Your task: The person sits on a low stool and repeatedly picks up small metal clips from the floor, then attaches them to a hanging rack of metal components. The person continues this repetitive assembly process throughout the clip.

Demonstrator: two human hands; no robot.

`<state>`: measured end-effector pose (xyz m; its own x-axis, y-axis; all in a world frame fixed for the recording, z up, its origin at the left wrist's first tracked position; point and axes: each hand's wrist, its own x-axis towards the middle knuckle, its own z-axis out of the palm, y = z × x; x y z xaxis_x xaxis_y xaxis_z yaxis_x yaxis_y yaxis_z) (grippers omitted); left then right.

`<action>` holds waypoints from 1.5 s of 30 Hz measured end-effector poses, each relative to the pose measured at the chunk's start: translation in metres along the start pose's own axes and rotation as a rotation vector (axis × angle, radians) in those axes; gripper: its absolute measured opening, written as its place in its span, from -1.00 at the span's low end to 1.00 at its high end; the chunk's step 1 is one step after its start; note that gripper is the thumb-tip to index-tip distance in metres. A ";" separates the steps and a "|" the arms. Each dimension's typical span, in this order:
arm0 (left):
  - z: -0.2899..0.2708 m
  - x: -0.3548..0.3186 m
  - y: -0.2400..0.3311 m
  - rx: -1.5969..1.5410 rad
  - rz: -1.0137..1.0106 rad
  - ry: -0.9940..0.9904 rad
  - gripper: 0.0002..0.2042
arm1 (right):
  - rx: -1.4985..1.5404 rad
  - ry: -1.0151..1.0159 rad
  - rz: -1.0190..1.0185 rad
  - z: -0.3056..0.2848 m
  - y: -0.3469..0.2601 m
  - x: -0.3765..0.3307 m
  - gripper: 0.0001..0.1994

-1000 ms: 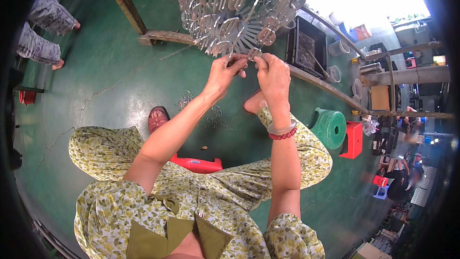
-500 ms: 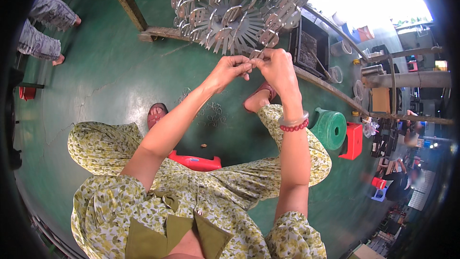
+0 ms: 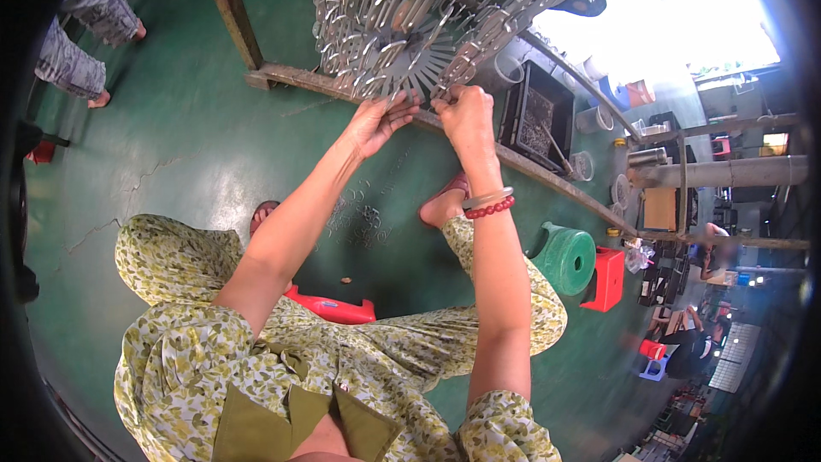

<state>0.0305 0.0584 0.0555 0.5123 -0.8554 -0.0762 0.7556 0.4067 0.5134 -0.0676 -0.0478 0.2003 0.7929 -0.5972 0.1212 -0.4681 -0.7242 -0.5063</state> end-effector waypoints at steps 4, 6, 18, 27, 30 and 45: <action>0.014 -0.001 0.011 0.090 0.024 0.079 -0.67 | -0.020 0.015 0.009 -0.001 -0.008 0.002 -0.80; 0.020 -0.003 0.013 0.099 0.051 0.130 -0.69 | -0.022 0.028 0.006 0.001 -0.005 0.002 -0.80; 0.035 -0.010 0.001 0.015 -0.021 0.158 -0.74 | -0.039 0.136 -0.026 0.004 0.005 -0.010 -0.81; 0.025 -0.008 -0.016 -0.096 -0.059 0.149 -0.76 | -0.020 0.181 -0.002 0.013 0.008 -0.014 -0.80; 0.020 -0.005 -0.020 -0.143 -0.051 0.140 -0.77 | -0.014 0.195 -0.007 0.011 0.004 -0.018 -0.80; 0.010 -0.017 -0.020 -0.304 -0.005 -0.096 -0.57 | 0.592 0.225 0.007 0.015 -0.031 -0.093 -0.60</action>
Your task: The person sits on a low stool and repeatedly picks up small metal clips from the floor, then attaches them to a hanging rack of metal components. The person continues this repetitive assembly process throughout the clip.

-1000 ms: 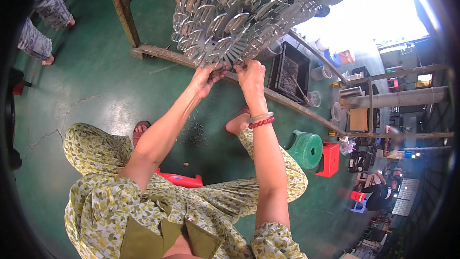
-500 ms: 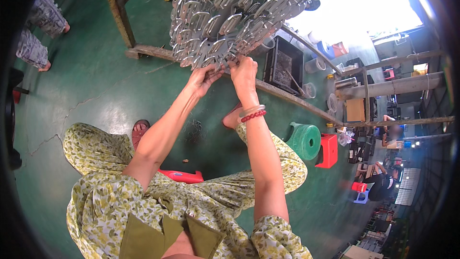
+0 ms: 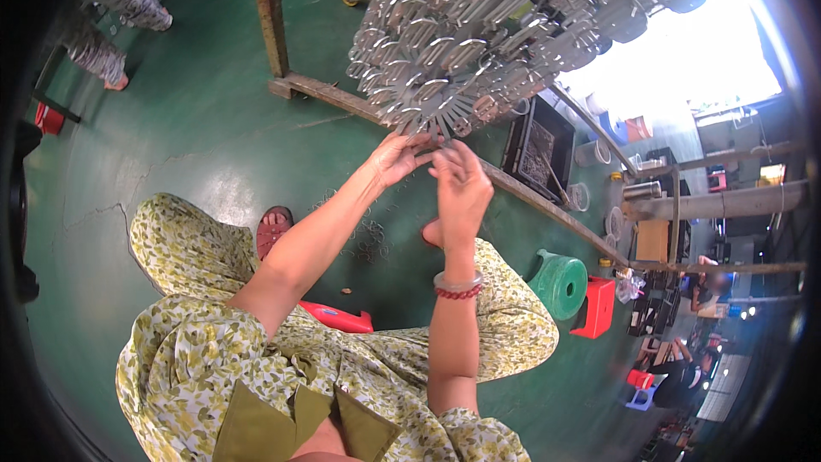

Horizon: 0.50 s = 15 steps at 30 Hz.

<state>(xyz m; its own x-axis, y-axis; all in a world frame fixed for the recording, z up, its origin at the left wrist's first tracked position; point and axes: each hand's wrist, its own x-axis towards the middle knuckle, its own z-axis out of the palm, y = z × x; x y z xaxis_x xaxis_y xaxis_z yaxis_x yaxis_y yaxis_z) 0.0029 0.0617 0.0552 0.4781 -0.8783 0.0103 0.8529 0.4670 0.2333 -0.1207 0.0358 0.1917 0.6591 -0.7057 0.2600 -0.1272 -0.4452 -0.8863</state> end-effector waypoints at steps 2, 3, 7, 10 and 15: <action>0.005 -0.008 0.005 -0.070 0.040 -0.024 -0.57 | 0.110 -0.023 -0.003 0.020 -0.007 -0.009 -0.49; 0.005 -0.014 0.009 -0.098 0.057 -0.032 -0.58 | 0.117 -0.028 -0.018 0.029 -0.003 -0.006 -0.48; 0.002 -0.024 0.031 -0.179 -0.030 -0.051 -0.61 | 0.086 -0.033 -0.055 0.055 0.009 0.018 -0.63; 0.000 -0.021 0.033 -0.188 -0.009 -0.072 -0.67 | 0.025 0.028 0.010 0.062 0.011 0.026 -0.74; 0.009 -0.020 0.035 -0.053 0.021 -0.050 -0.65 | -0.001 0.034 -0.003 0.057 0.023 0.021 -0.71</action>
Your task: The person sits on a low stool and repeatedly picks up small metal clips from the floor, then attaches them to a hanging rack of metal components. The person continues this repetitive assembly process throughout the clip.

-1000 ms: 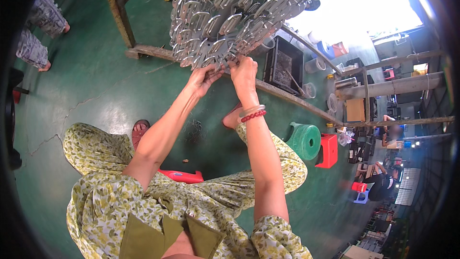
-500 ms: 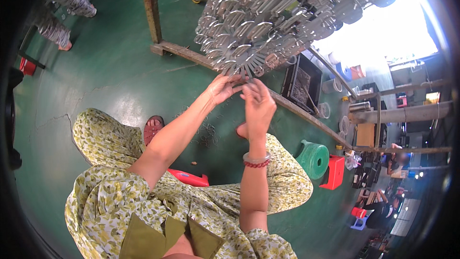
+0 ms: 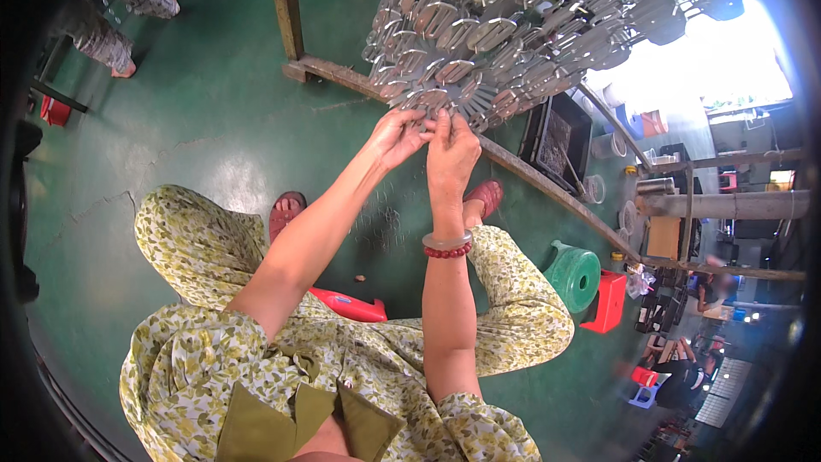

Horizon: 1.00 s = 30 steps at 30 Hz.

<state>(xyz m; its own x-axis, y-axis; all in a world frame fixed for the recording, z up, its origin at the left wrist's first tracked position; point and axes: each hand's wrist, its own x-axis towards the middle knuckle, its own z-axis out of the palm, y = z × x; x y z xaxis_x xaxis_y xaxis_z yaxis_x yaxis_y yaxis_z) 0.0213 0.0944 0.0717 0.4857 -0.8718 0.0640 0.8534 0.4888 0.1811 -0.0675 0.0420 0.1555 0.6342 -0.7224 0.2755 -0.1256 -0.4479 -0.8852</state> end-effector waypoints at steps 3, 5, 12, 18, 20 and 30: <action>0.001 0.005 -0.011 -0.085 0.062 0.075 -0.66 | -0.036 0.014 -0.063 -0.013 -0.002 -0.004 -0.69; 0.007 0.005 -0.022 -0.097 0.126 0.089 -0.66 | -0.094 0.006 -0.043 -0.033 0.004 -0.002 -0.71; 0.005 0.007 -0.038 -0.089 0.176 0.061 -0.70 | -0.319 -0.025 -0.061 -0.064 0.000 0.013 -0.74; 0.022 0.005 -0.040 -0.066 0.188 0.141 -0.65 | -0.210 0.047 0.071 -0.066 0.002 0.011 -0.81; 0.023 0.005 -0.040 -0.079 0.187 0.142 -0.62 | -0.128 0.091 0.106 -0.064 0.000 0.007 -0.83; -0.011 0.006 -0.015 0.250 -0.097 -0.011 -0.53 | -0.704 0.040 -0.348 -0.074 0.017 0.021 -0.75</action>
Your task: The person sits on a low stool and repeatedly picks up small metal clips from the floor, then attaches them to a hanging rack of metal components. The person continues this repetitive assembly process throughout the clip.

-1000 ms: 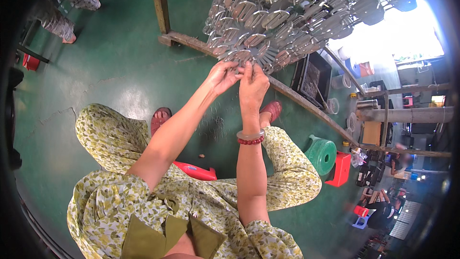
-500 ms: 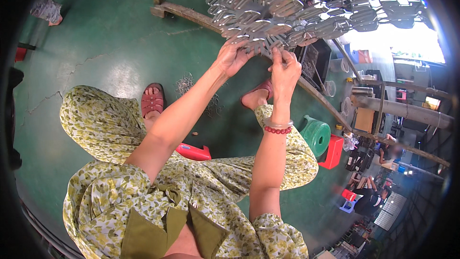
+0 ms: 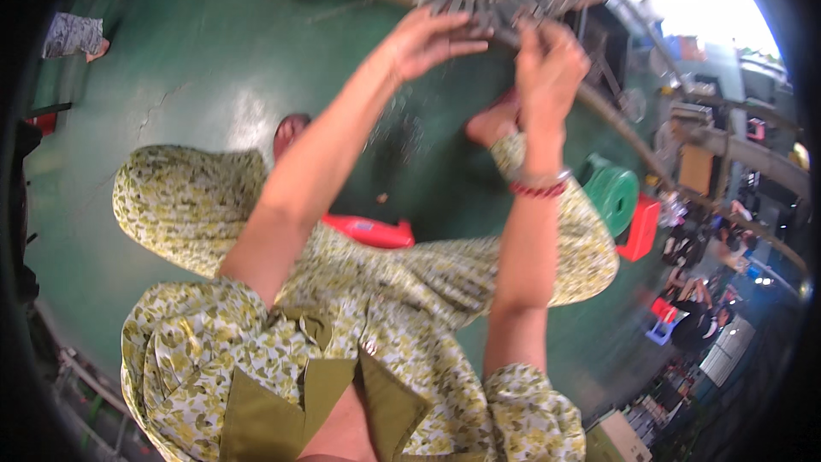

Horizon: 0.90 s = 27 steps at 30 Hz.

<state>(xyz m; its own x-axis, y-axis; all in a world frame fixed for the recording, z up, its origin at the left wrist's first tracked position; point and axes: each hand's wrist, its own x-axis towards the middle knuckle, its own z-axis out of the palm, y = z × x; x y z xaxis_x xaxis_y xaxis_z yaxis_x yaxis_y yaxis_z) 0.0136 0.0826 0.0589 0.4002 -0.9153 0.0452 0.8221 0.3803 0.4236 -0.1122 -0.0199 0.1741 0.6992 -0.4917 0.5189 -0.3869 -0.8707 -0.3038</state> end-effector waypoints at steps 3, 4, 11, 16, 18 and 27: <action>-0.030 -0.018 0.016 0.492 -0.254 -0.079 -0.40 | 0.045 0.007 0.152 -0.010 -0.001 -0.005 -0.75; -0.041 -0.025 0.020 0.743 -0.287 0.010 -0.49 | 0.074 0.026 0.170 -0.008 -0.001 -0.004 -0.76; -0.150 -0.080 -0.014 1.948 -0.638 -0.061 -0.66 | 0.254 0.088 0.113 -0.004 -0.036 -0.001 -0.87; -0.126 -0.130 -0.045 2.225 -0.505 0.201 -0.47 | 0.332 0.125 0.001 -0.002 -0.026 0.000 -0.92; -0.154 -0.143 -0.058 2.189 -0.522 0.110 -0.55 | 0.334 0.114 0.041 0.003 -0.017 0.002 -0.93; -0.128 -0.107 -0.047 1.700 -0.908 0.264 -0.54 | 0.383 0.128 0.084 0.003 -0.014 0.009 -0.94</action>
<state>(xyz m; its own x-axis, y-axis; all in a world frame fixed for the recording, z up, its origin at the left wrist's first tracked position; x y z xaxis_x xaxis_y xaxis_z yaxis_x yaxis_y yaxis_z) -0.0154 0.1794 -0.0813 0.3234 -0.6331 -0.7032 -0.3358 -0.7716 0.5402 -0.0989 -0.0124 0.1808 0.5847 -0.5793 0.5679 -0.1709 -0.7723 -0.6119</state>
